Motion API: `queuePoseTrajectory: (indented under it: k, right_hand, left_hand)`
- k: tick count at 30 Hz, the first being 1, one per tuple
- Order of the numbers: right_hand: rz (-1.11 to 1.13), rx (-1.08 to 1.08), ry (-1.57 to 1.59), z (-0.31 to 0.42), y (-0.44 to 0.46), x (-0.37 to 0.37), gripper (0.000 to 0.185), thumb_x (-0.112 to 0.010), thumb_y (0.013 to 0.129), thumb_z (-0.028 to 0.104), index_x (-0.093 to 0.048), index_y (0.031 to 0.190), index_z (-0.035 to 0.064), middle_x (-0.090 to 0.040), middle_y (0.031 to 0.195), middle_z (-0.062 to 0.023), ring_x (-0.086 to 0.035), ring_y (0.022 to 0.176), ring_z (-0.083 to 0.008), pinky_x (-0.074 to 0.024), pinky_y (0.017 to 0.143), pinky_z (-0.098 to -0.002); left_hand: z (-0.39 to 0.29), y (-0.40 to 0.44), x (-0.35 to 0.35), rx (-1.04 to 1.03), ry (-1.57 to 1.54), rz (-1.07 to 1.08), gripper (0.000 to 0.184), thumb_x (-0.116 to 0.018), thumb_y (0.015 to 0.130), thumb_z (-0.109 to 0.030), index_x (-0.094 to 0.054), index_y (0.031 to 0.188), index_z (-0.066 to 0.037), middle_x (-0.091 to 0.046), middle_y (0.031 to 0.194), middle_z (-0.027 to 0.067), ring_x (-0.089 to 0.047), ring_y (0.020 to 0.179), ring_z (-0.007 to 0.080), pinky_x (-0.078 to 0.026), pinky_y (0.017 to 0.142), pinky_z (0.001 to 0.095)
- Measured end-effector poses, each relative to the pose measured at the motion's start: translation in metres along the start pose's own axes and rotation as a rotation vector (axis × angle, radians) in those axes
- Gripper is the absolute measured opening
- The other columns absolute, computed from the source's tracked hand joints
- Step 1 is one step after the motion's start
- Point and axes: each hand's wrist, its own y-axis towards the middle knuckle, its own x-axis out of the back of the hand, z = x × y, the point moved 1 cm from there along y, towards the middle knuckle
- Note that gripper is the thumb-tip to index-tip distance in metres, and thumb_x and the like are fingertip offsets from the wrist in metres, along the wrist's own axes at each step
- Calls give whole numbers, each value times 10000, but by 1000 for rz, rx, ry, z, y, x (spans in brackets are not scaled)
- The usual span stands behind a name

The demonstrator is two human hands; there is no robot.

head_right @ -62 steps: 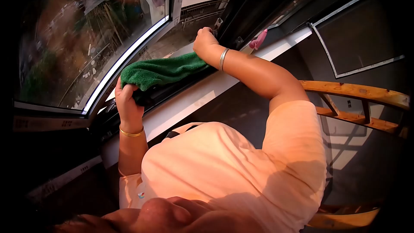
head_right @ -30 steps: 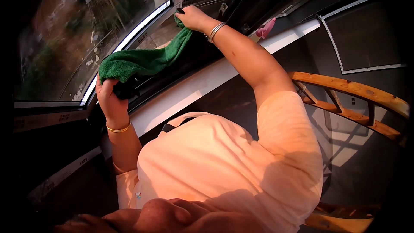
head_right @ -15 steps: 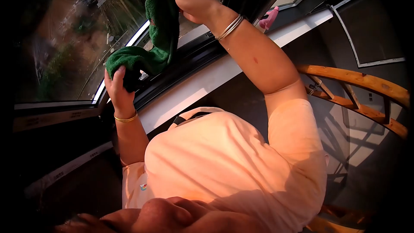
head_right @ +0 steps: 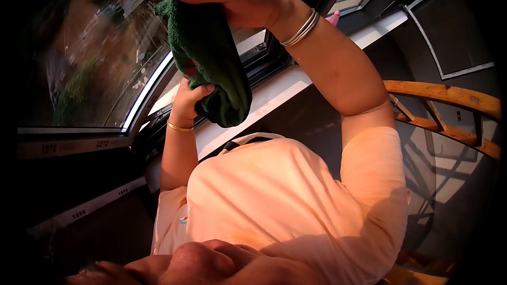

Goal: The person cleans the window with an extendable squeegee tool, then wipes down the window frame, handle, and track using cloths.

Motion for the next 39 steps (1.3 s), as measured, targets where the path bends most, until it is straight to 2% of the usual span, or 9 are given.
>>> queuePoseTrajectory:
  k: [3,5,9,11,14,16,21,29,39]
  right_hand:
    - [3,16,-754,39,-45,1,219,-722,904,196,-656,912,-12,-621,848,-32,-550,786,-107,-462,746,-296]
    - [282,-291,-958,46,-50,17,187,-739,854,115,-657,944,-27,-626,917,-61,-563,876,-142,-446,829,-319]
    - [176,-691,-1567,14,-51,20,290,-753,777,147,-661,1014,8,-658,946,-117,-610,907,-273,-465,867,-342]
    - [164,-479,-1856,-14,-56,45,267,-741,769,157,-683,996,29,-678,1000,-130,-635,931,-292,-468,864,-373]
    - [298,-577,-2300,-50,-42,84,164,-717,773,147,-704,925,85,-696,1016,-85,-652,936,-261,-458,838,-373]
    - [225,-613,-2504,-72,-37,110,173,-658,843,173,-760,981,156,-736,1015,-49,-683,995,-248,-457,859,-374]
    - [283,-1009,-2455,-119,-35,128,198,-634,879,205,-769,1023,193,-741,1060,-5,-680,1011,-206,-401,894,-347]
    - [346,-879,-2613,-135,-40,127,147,-630,855,210,-765,900,177,-729,946,16,-587,1059,-175,-361,952,-332]
    - [-190,-1003,-2333,-119,-12,151,179,-622,850,144,-755,968,157,-741,973,-94,-659,1026,-245,-468,900,-386]
  left_hand:
    - [-9,0,21,-135,-130,-260,511,-662,792,55,-525,1277,-29,-646,1171,106,-632,1063,214,-509,958,360]
    - [-18,5,32,-298,-178,-235,348,-614,818,93,-555,1133,-46,-609,1232,129,-628,1073,232,-514,951,340]
    - [-30,15,38,-448,-130,-303,308,-622,826,116,-564,1073,-58,-602,1178,118,-640,1013,234,-554,875,353]
    - [-30,21,27,-482,-44,-376,310,-671,824,95,-579,1075,-60,-598,1128,75,-644,955,180,-564,799,292]
    - [-14,40,28,-441,279,-418,301,-753,805,5,-603,1059,-53,-596,1017,13,-608,922,108,-532,783,255]
    - [-7,52,28,-481,714,-499,324,-771,751,-64,-616,1035,-38,-592,975,62,-610,914,200,-507,824,322]
    - [19,63,9,-389,1150,-307,345,-747,734,-97,-638,1059,-57,-583,982,129,-602,924,315,-496,824,363]
    - [30,64,27,-287,1174,-383,365,-726,744,-132,-628,1087,-55,-589,1004,155,-599,943,353,-498,828,391]
    - [59,63,45,-222,979,-475,428,-722,746,-201,-607,1115,-16,-614,1021,207,-612,970,362,-504,858,401]
